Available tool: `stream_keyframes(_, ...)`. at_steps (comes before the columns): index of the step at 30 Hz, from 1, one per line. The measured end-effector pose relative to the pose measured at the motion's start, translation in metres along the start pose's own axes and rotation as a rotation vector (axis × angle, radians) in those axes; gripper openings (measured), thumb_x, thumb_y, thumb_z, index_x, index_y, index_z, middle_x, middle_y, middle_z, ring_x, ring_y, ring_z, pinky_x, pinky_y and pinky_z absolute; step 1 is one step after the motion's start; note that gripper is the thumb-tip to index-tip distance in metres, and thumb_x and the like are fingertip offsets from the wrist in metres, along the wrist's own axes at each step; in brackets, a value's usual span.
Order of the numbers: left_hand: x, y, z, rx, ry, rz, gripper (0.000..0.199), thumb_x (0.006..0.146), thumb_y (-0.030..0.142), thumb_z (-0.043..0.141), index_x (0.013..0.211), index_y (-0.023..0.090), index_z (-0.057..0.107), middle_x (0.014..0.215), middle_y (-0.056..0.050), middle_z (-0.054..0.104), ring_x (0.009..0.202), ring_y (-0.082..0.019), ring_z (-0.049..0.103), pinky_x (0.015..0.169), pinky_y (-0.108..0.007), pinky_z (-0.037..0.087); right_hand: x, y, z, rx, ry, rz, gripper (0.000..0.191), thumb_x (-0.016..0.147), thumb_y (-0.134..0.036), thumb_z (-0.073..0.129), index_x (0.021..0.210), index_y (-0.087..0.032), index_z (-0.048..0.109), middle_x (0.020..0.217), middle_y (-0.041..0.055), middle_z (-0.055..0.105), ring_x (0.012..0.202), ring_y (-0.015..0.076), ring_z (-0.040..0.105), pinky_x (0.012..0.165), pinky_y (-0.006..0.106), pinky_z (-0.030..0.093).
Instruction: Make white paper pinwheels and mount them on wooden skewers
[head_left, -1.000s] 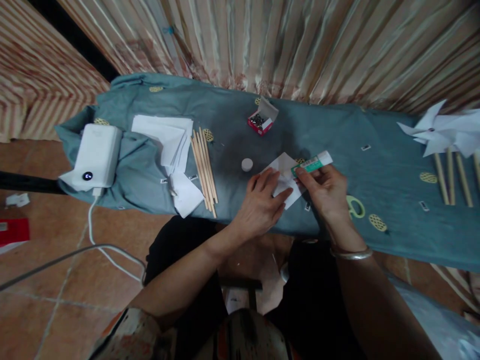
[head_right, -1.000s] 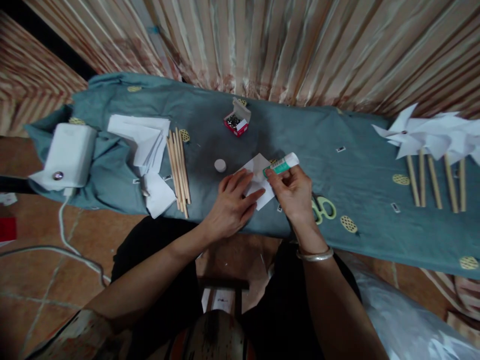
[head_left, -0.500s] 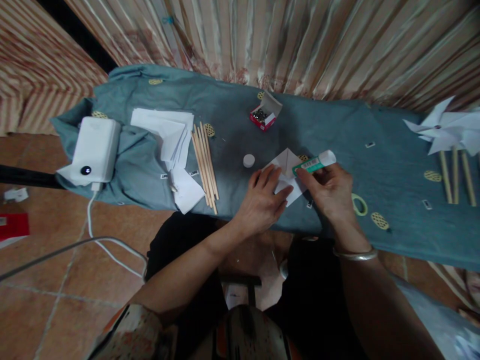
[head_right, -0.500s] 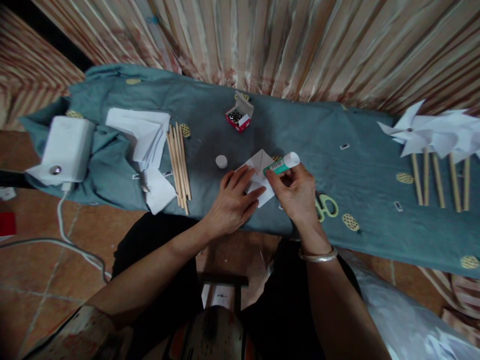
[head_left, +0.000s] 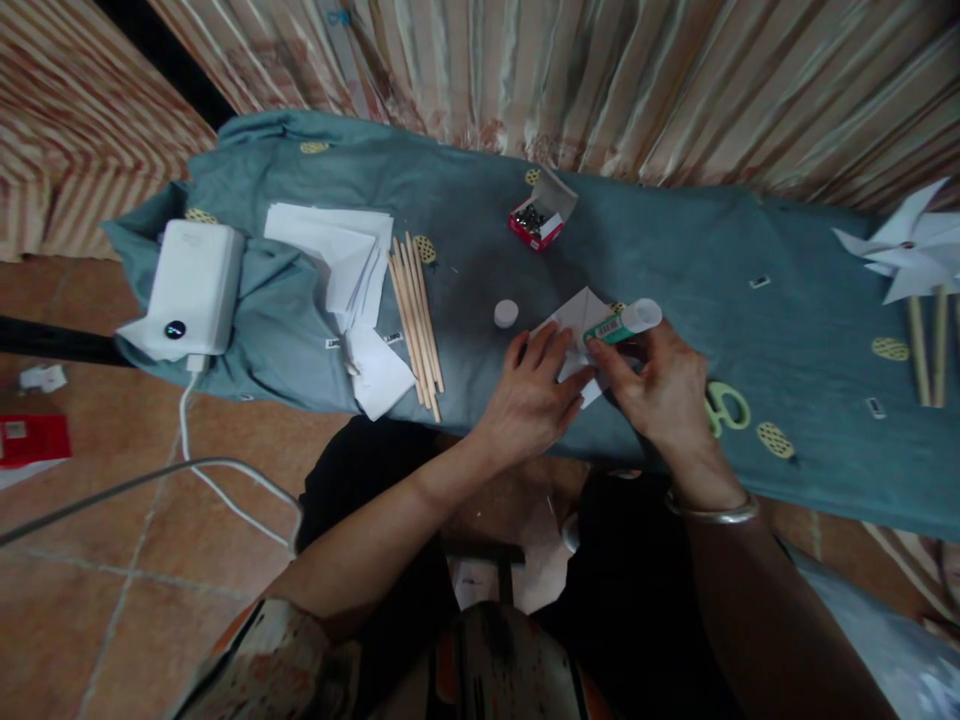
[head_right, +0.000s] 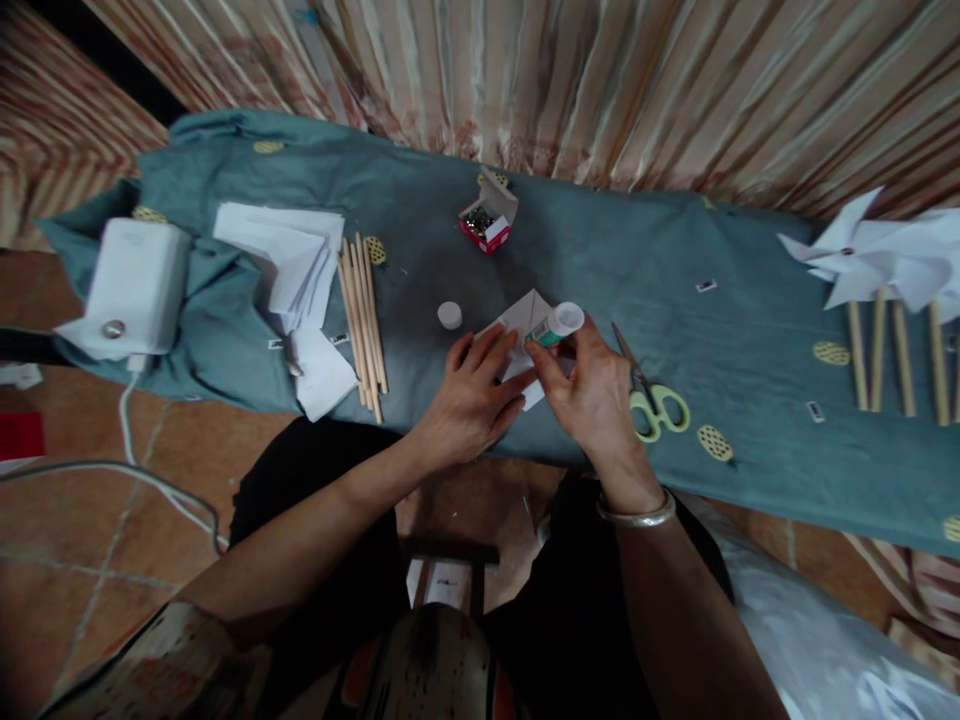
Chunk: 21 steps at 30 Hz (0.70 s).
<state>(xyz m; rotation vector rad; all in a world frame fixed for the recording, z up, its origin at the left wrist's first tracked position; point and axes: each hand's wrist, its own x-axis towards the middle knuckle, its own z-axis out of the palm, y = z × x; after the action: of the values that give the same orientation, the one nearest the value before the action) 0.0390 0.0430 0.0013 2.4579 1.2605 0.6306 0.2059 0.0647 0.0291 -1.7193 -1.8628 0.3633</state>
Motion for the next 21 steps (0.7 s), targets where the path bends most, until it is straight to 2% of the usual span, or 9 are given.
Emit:
stream_keyframes(10,0.0001,0.0001,0.0016,0.006,0.001,0.000,0.034,0.093,0.028,0.052,0.124,0.021,0.064,0.148,-0.017,0.045,0.143,-0.036,0.032,0.112,-0.062,0.027,0.0013,-0.0006,0.0008,0.019,-0.003,0.024,0.032,0.085,-0.050,0.063,0.099,-0.021,0.062,0.086,0.0084,0.076,0.078,0.0270,0.074,0.066,0.036,0.055)
stream_keyframes(21,0.0002,0.0008,0.0001,0.017,-0.007,-0.003,0.034,0.093,0.027,0.051,0.123,0.020,0.064,0.149,-0.019,0.044,0.143,-0.037,0.032,0.112,-0.063,0.024,0.0033,0.0008,0.0009,0.024,-0.035,-0.041,0.034,0.087,-0.054,0.058,0.097,-0.022,0.061,0.086,0.0077,0.075,0.075,0.0258,0.072,0.064,0.036,0.055)
